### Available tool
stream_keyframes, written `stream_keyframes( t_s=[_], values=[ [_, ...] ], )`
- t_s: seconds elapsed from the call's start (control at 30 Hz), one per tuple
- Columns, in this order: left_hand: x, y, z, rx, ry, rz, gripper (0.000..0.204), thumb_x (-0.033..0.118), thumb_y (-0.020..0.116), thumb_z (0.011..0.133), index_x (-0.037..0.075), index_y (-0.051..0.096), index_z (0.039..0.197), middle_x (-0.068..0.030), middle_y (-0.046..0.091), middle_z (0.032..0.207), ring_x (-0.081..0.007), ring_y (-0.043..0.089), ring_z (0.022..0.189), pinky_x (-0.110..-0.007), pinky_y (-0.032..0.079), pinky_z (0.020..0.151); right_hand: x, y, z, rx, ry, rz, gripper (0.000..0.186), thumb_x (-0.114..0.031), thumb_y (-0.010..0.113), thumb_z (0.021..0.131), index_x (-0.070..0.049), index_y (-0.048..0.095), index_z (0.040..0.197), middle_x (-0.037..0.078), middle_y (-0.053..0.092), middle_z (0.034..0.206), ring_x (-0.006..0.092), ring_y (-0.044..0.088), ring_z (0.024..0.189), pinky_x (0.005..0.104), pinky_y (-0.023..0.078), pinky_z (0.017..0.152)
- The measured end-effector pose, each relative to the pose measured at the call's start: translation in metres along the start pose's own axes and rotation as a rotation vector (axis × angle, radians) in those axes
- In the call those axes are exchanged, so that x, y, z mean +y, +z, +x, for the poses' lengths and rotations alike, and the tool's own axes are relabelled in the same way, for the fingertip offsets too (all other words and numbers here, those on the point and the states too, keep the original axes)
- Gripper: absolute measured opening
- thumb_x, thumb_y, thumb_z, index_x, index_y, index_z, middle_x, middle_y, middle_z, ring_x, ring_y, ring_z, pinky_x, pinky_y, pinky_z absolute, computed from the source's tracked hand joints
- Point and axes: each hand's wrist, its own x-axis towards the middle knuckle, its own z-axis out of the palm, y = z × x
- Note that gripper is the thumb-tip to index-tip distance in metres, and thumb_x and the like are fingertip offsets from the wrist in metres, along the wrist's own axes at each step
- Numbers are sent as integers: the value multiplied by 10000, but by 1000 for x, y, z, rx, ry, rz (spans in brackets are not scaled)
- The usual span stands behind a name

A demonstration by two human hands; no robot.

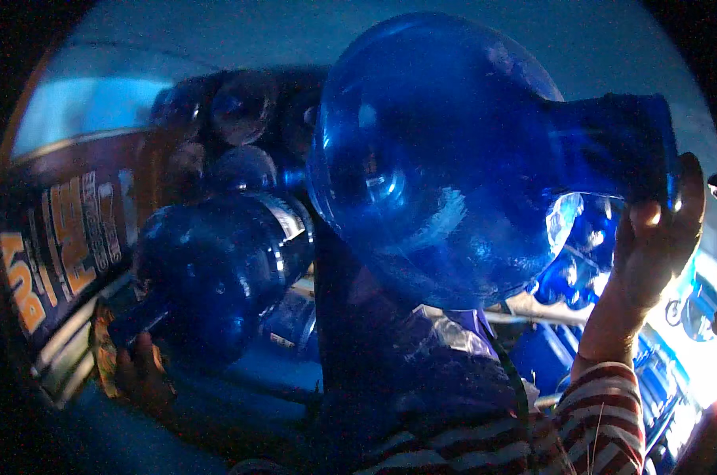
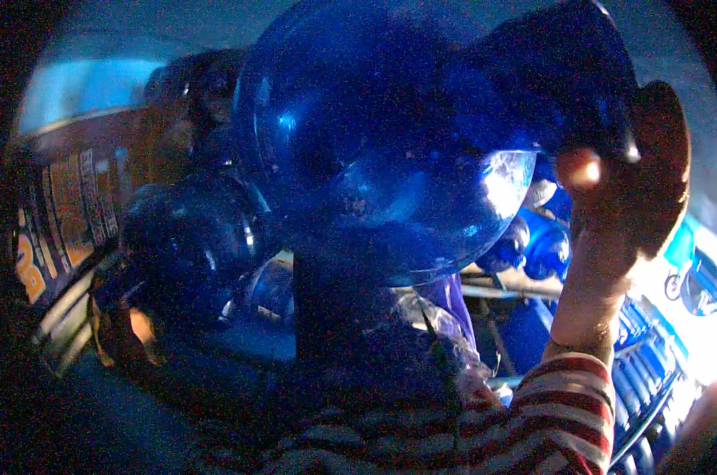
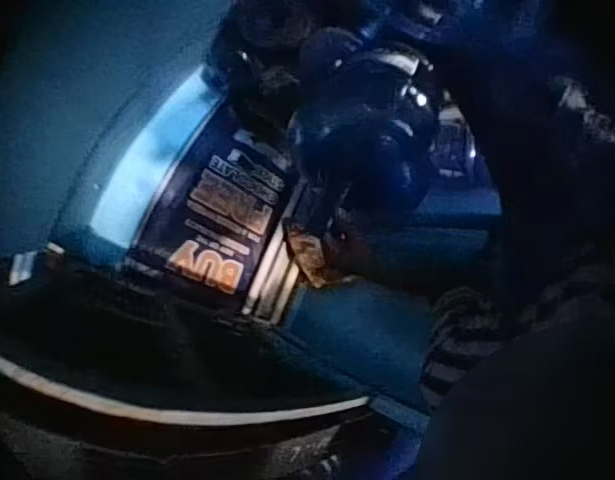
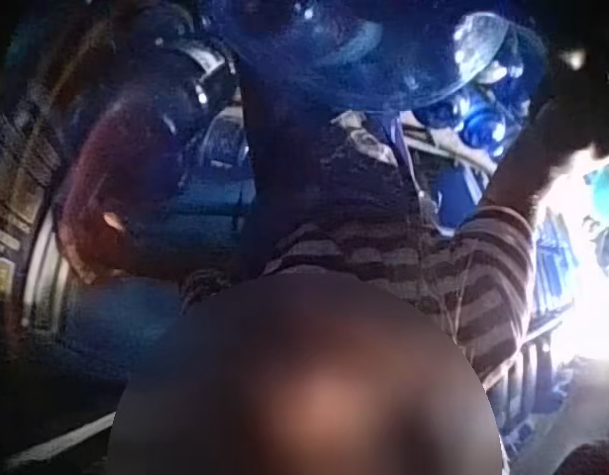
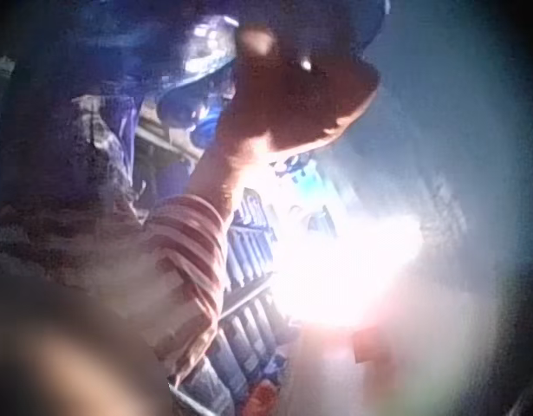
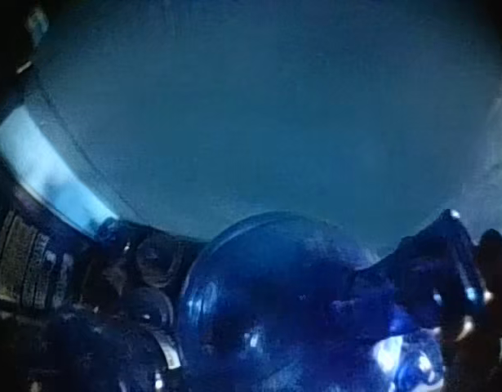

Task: The person retrieves two large blue water jugs from a storage area and carries them to a sink. They scrub the exterior of one jug with a sponge and soap, rinse it thoroughly with a hose, and then place it on a counter. The person repeats the process for the second jug, scrubbing and rinsing it before setting it down.

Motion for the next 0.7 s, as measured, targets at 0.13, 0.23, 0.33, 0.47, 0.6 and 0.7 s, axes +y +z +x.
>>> stream_keyframes(
  t_s=[0.13,0.23,0.33,0.47,0.6,0.7],
  values=[
    [60,-2,-35,18,593,-105,362,296,686,907,-17,667,1088,-149,701,1030,-212,631,893,-342,486,855,-28,-36,-20,110,60,-165,643,-239,877,578,-14,545,1080,65,614,1058,188,591,1001,308,481,886],
    [119,2,-52,-217,536,-265,293,243,711,879,-20,677,1002,-146,702,944,-239,639,838,-343,493,786,-46,-47,-33,120,147,-155,580,-221,929,484,-22,604,920,49,626,1030,183,588,1032,314,441,947],
    [150,15,-51,-94,1083,-117,218,200,732,838,-7,666,857,-146,660,806,-294,619,732,-361,477,685,-63,-61,-48,-74,-46,-339,515,-192,935,542,-9,621,906,78,609,1077,223,568,1103,371,402,1030],
    [188,20,-70,-107,1236,-61,283,168,775,752,-4,568,665,-158,544,669,-353,533,595,-407,401,539,-61,-81,-74,-10,0,-392,471,-163,916,595,-7,620,928,71,612,1011,200,595,1012,364,432,996],
    [201,17,-76,-60,1346,-133,304,161,787,745,-2,549,650,-154,540,664,-357,531,584,-411,384,517,-81,-80,-87,112,159,-134,376,-111,897,592,-16,598,798,61,617,856,160,620,851,337,483,921],
    [214,17,-81,-30,1413,-191,323,166,793,742,0,535,643,-153,535,662,-362,528,590,-411,388,521,-93,-87,-95,69,113,-310,378,-109,889,557,-21,577,752,98,629,853,229,642,879,360,493,891]
  ],
)
